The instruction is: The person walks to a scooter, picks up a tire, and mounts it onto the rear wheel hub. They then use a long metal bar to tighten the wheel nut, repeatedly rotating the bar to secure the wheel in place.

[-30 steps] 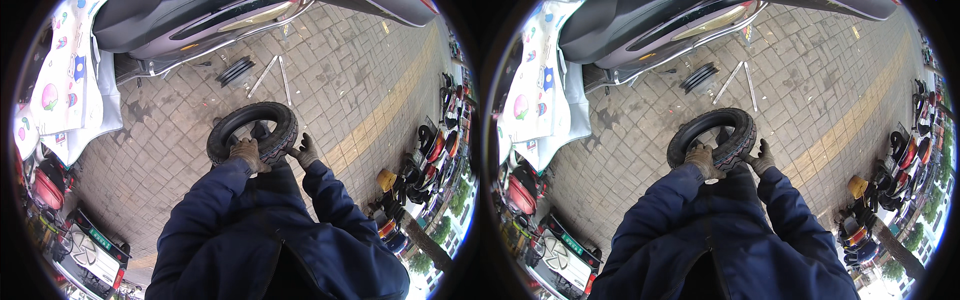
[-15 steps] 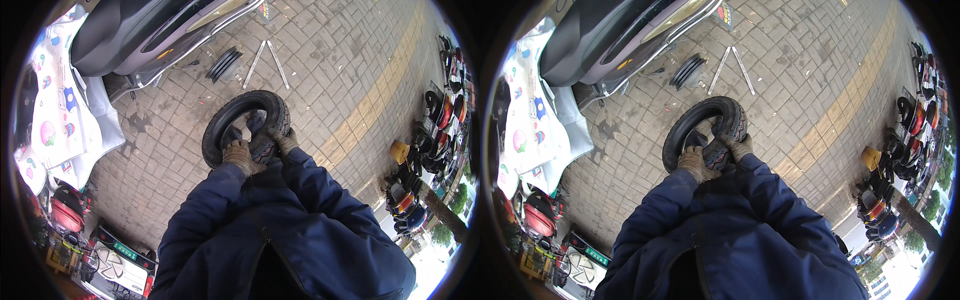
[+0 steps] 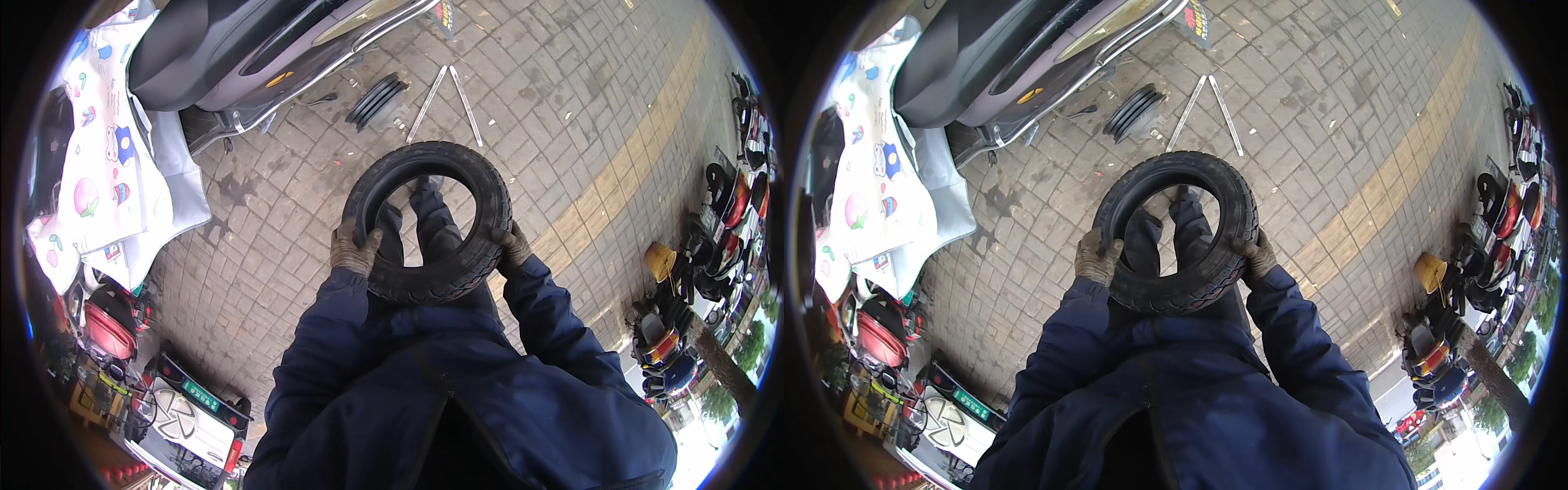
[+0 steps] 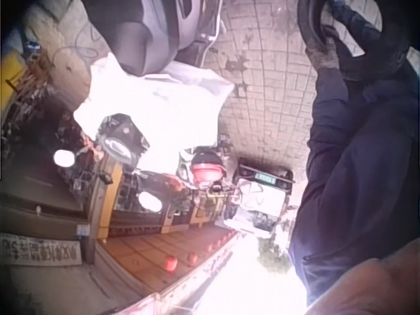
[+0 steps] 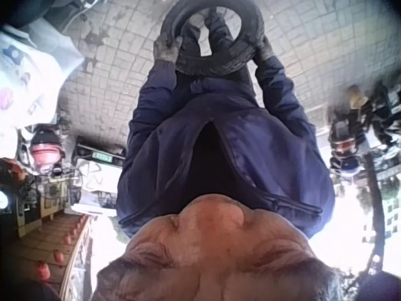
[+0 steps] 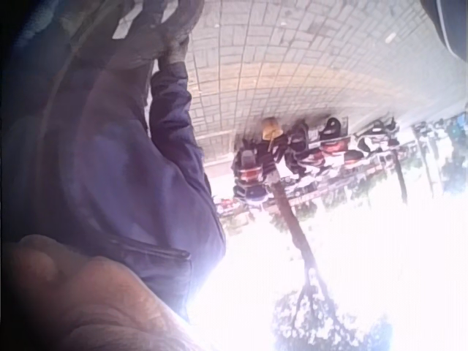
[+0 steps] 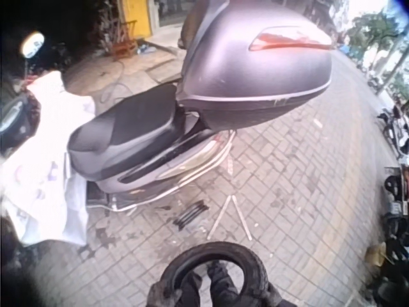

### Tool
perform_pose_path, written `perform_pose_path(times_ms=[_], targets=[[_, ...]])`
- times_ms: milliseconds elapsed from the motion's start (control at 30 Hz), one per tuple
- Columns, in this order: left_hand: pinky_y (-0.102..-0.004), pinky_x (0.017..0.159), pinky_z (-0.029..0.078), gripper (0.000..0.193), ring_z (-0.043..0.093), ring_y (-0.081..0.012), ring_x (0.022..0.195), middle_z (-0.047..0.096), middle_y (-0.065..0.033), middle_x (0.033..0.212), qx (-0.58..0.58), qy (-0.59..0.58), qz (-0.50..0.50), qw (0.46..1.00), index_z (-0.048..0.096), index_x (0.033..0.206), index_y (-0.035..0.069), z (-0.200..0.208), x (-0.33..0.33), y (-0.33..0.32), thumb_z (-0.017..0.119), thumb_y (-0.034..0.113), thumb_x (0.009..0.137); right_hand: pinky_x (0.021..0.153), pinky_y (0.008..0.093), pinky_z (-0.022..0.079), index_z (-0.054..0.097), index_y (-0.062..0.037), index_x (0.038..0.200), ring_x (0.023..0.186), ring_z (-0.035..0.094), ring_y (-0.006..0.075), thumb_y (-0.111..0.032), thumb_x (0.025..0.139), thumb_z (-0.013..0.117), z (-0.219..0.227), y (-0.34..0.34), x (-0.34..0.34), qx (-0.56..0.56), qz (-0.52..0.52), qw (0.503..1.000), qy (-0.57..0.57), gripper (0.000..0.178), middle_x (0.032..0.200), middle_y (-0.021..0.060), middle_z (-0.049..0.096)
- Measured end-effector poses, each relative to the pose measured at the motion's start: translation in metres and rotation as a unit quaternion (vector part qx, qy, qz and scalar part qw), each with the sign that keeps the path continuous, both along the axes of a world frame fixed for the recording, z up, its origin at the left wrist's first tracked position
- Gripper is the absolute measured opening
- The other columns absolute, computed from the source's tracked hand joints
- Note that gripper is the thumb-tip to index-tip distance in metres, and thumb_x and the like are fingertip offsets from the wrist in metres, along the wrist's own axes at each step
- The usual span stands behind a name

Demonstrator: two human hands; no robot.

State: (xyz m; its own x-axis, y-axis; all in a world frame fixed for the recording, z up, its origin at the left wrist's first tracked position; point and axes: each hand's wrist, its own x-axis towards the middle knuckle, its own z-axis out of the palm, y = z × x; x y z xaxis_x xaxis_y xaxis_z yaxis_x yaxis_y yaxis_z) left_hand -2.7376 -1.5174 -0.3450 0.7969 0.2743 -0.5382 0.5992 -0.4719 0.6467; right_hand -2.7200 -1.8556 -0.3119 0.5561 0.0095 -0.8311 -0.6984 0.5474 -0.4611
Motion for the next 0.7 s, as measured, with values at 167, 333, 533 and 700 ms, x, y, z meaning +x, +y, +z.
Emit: perform_pose_path(times_ms=[167,333,533,700], targets=[[-0.0397,0.079,0.056,0.046,0.065,-0.0271,0.085,0.068,-0.0118,0.098,-0.171,0.089,0.392,0.9,0.059,0.122,0.007,-0.052,-0.009,0.049,0.075,0.031,0.086,0.085,0.0404,0.058,0.048,-0.0049,0.133,0.095,0.066,0.0246,-0.024,0.064,0.086,0.018,-0.021,-0.009,0.032,0.018,0.999,-0.017,0.082,0.109,0.0073,0.065],[-0.0418,0.081,0.058,0.047,0.068,-0.0267,0.088,0.071,-0.0098,0.108,-0.421,0.192,0.467,0.754,0.065,0.12,0.007,-0.038,-0.005,0.045,0.068,0.042,0.089,0.082,0.0407,0.059,0.045,-0.0054,0.137,0.095,0.067,0.0247,-0.021,0.065,0.085,0.019,-0.028,-0.01,0.079,0.024,0.996,-0.025,0.083,0.111,0.0074,0.064],[-0.0404,0.076,0.058,0.054,0.068,-0.0254,0.087,0.07,-0.01,0.105,-0.391,0.186,0.402,0.807,0.062,0.122,0.004,-0.033,0.005,0.047,0.071,0.044,0.087,0.081,0.0421,0.06,0.041,-0.0055,0.139,0.096,0.067,0.0261,-0.021,0.066,0.084,0.016,-0.031,-0.011,0.086,0.01,0.995,-0.047,0.086,0.113,0.009,0.064],[-0.0399,0.075,0.059,0.055,0.068,-0.0247,0.087,0.069,-0.0104,0.106,-0.351,0.139,0.374,0.847,0.06,0.122,0.003,-0.037,0.005,0.052,0.076,0.041,0.084,0.082,0.0432,0.059,0.04,-0.0052,0.14,0.096,0.067,0.0274,-0.024,0.064,0.084,0.02,-0.027,-0.008,0.085,0.026,0.994,-0.064,0.089,0.112,0.0101,0.064]])
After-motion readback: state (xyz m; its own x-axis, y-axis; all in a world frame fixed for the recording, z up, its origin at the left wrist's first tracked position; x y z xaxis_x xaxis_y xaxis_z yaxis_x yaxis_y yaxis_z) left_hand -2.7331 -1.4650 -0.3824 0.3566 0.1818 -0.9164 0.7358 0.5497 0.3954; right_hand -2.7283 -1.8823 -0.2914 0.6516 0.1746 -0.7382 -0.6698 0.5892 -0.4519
